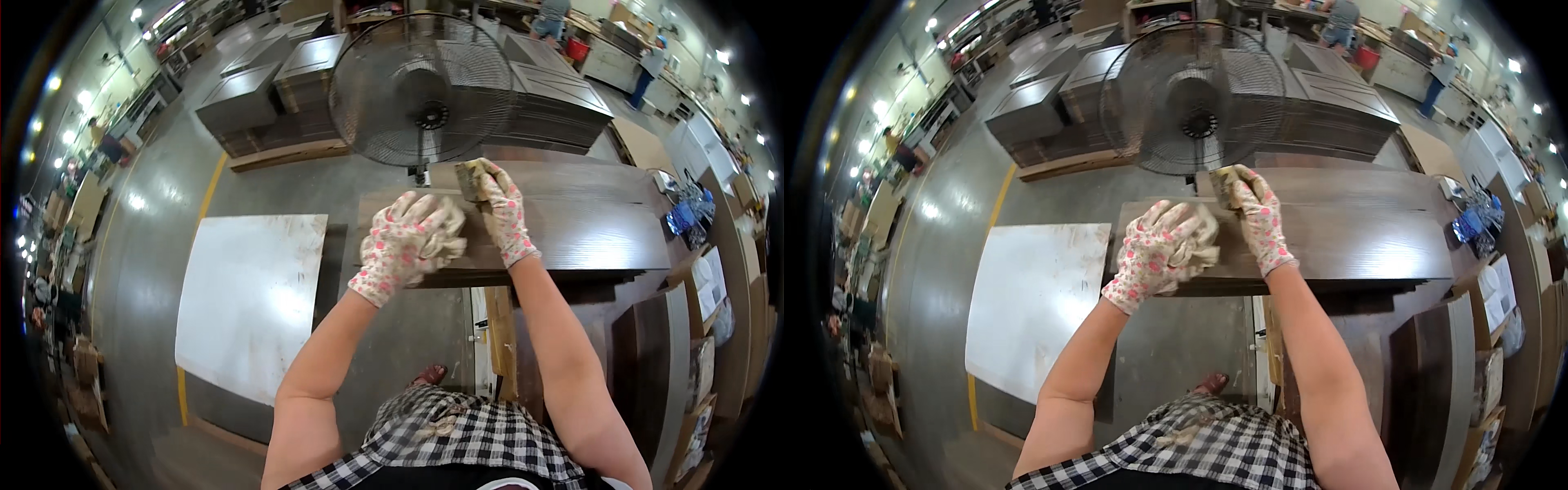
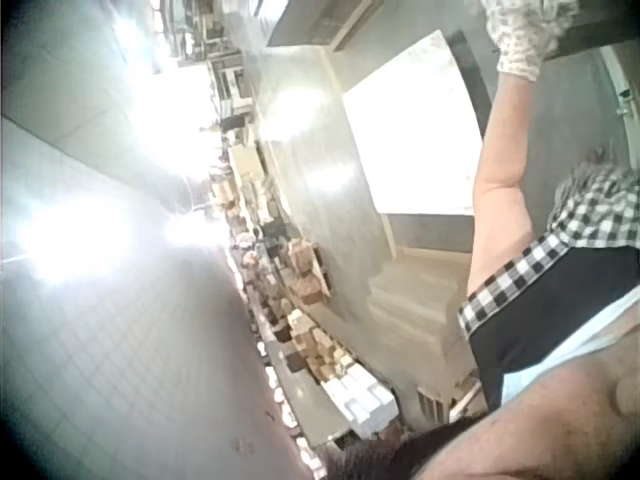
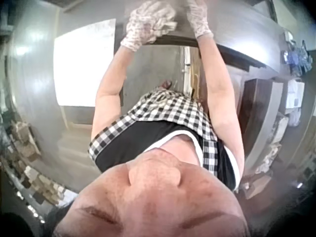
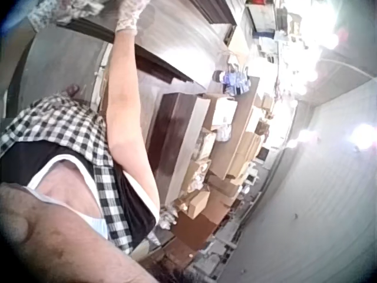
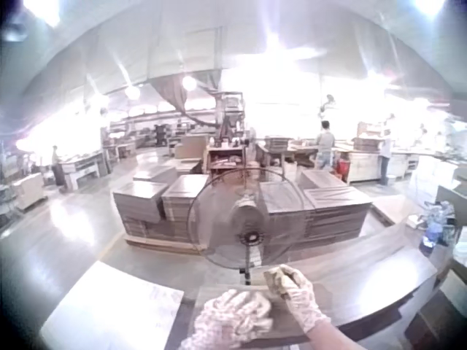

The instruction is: The person cleans and finishes wooden planks one by one using a cloth and a sponge block, then stacks them onto a pile on the table.

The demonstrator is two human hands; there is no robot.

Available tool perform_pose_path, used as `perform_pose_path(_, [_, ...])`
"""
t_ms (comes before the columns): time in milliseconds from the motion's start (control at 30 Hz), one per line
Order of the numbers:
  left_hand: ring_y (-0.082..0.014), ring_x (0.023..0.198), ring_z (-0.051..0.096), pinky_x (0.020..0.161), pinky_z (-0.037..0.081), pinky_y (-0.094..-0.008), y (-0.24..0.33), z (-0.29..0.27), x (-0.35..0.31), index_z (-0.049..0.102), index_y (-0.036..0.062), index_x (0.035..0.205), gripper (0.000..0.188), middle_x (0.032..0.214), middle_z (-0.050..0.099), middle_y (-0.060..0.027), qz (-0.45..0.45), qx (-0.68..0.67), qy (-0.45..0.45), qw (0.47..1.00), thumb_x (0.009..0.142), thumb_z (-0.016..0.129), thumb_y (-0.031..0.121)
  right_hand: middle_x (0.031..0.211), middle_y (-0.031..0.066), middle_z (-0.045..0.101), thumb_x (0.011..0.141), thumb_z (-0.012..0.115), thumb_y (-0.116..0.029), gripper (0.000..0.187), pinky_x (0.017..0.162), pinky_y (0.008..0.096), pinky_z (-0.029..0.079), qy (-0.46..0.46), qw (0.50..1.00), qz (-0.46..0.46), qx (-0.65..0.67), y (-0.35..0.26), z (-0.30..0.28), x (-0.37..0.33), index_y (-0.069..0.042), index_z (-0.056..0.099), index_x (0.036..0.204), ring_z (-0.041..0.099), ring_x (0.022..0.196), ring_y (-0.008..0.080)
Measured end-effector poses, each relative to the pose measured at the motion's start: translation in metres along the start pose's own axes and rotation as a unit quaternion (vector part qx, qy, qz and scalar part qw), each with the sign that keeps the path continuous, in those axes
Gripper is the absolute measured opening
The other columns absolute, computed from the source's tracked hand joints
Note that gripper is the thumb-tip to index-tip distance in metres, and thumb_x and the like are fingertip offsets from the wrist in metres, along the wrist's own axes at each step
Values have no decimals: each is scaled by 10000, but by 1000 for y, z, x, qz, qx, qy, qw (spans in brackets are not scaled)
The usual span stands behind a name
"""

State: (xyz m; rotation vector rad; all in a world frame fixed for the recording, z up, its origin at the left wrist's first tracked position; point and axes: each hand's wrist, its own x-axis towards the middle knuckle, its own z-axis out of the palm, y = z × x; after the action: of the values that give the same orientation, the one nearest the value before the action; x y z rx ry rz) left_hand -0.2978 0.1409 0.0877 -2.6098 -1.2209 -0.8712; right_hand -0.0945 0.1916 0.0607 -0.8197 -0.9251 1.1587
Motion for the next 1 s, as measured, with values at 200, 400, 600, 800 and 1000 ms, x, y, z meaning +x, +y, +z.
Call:
perform_pose_path(200, [-206, 956, 558, 764, 485, -323, -113, -5, -32, 539, 75, 1088, 328, 1058, 572, -76, 25, 75, 104, 991, 773, 593, 151, 1061, 54, 569, 888, 542, -139, 375, 811, 228, 433, -8, 999, -23, -42, -17, -12, -15, 0, 471, 1229, 522, 901, 93])
perform_pose_path(400, [-212, 927, 557, 743, 509, -326, -17, -37, -3, 517, -24, 1105, 404, 1031, 573, -151, -51, -443, 174, 878, 819, 578, 255, 1173, 114, 507, 827, 631, -124, 494, 845, 272, 443, -28, 969, 6, 246, -49, -36, -91, 3, 429, 1260, 517, 1015, 157])
perform_pose_path(600, [-206, 978, 593, 874, 449, -310, 113, 45, -7, 592, 3, 1064, 338, 1058, 618, -110, -57, -593, -172, 784, 727, 579, 13, 1012, 53, 605, 887, 560, -132, 257, 738, 222, 493, 270, 956, -42, 106, -93, -144, -240, -25, 555, 1120, 594, 851, 121])
perform_pose_path(800, [-215, 965, 602, 855, 463, -306, 207, 101, 8, 583, 22, 1085, 339, 1039, 622, -113, 68, -612, -193, 764, 747, 601, 42, 1158, 53, 550, 878, 531, -194, 369, 882, 299, 440, 527, 843, -102, -12, -125, -161, -455, -64, 491, 1221, 545, 1010, 150])
perform_pose_path(1000, [-275, 1088, 513, 915, 406, -367, 333, 128, -30, 600, 105, 1078, 351, 1137, 577, -99, 405, -395, -220, 795, 734, 627, 173, 1142, 57, 565, 857, 561, -131, 328, 845, 316, 466, 628, 741, -222, 88, -71, -131, -555, -61, 512, 1174, 563, 995, 162])
